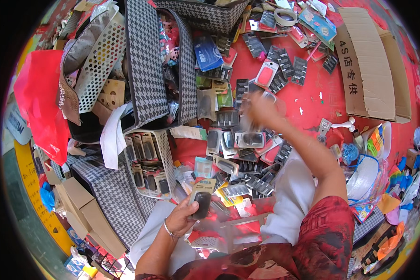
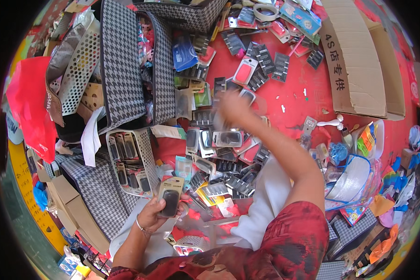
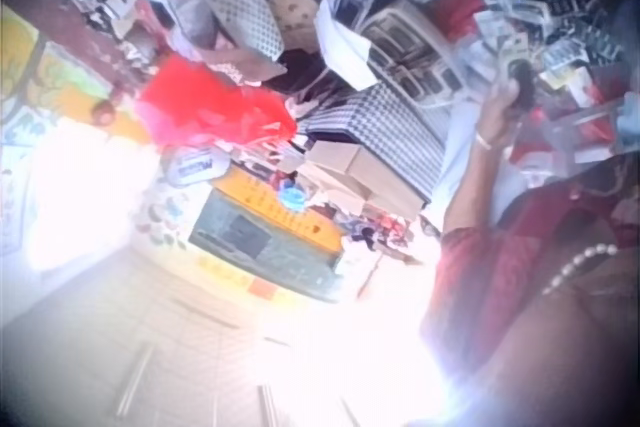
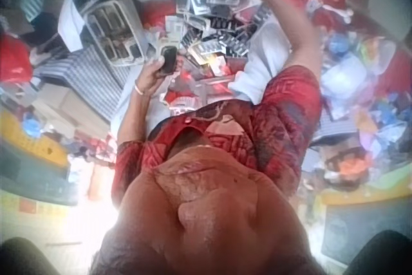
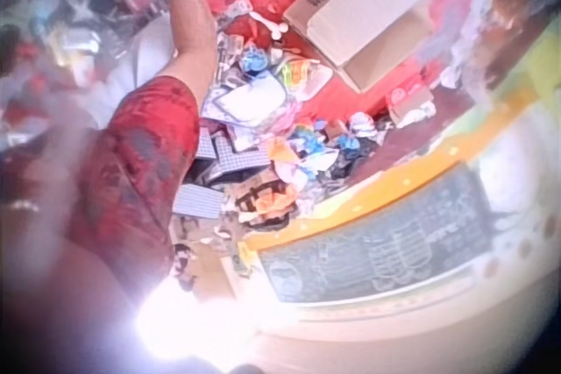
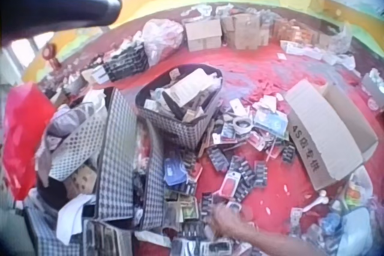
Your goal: The person sits on the floor and sorts small packaged electronics from a pile into a black storage bin. They pick up items one by one, inspect them, and place them into the bin, occasionally moving other containers to make space.
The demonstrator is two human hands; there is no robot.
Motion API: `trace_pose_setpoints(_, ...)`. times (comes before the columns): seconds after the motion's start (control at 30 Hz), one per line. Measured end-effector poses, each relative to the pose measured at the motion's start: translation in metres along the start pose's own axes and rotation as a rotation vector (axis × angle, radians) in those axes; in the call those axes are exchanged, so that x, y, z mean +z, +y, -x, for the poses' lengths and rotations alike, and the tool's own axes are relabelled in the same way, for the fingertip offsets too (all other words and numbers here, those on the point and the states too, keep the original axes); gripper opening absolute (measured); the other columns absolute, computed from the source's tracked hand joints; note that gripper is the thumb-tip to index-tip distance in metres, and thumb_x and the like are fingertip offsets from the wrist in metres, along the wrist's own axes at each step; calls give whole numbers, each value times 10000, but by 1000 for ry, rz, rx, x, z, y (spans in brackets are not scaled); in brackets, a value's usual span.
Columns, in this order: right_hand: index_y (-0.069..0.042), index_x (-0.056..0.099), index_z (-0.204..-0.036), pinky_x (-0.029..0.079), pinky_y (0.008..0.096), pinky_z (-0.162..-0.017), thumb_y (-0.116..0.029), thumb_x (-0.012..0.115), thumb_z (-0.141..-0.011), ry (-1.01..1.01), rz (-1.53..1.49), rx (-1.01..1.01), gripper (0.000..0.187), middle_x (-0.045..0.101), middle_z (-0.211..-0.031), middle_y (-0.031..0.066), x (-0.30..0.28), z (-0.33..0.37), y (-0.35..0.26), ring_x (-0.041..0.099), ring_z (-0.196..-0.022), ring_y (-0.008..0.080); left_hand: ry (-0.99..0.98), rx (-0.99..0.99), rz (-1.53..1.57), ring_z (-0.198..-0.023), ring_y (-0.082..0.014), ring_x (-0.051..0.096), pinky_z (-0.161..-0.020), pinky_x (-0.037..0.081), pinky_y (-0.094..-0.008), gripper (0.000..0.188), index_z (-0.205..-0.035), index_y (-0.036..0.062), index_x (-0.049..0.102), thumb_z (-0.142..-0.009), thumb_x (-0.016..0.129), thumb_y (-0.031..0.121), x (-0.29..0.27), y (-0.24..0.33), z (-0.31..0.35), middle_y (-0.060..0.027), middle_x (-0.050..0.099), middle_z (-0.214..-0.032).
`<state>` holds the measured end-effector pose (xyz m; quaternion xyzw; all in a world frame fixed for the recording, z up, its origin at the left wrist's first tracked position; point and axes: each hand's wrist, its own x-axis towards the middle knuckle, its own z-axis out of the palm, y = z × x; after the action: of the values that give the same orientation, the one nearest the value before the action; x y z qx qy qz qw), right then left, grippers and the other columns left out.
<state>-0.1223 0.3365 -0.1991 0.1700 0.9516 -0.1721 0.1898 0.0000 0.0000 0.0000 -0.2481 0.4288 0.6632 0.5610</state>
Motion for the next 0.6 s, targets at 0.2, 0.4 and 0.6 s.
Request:
trace_pose_setpoints(0.2, -214, 404, -1261, 460, 449, -791, -466, 607, -708, 269, -74, 319, 640, 588, -1022, 184, -27, -64, 79, 574, -958, 336, -60, -4, 32, -889, -136, 548, -777, 459, -253, 697, -1290, 13, 281, -780, 624, 341, -6, -4, -11, -141, 506, -1149)
trace_pose_setpoints(0.4, -232, 457, -1226, 481, 411, -753, -458, 671, -616, -168, 30, -98, 685, 612, -994, 129, 0, -53, 29, 598, -898, 298, -2, 4, 39, -896, -153, 548, -802, 462, -281, 695, -1272, 0, 302, -767, 636, 342, 3, 5, -8, -151, 503, -1147)
trace_pose_setpoints(0.6, -138, 463, -1218, 490, 429, -642, -327, 576, -711, -546, 142, -396, 552, 621, -871, 167, 43, 84, -36, 614, -803, 310, 21, 11, 13, -885, -165, 555, -795, 471, -296, 696, -1257, -10, 311, -758, 644, 344, 12, 5, -5, -164, 503, -1142)
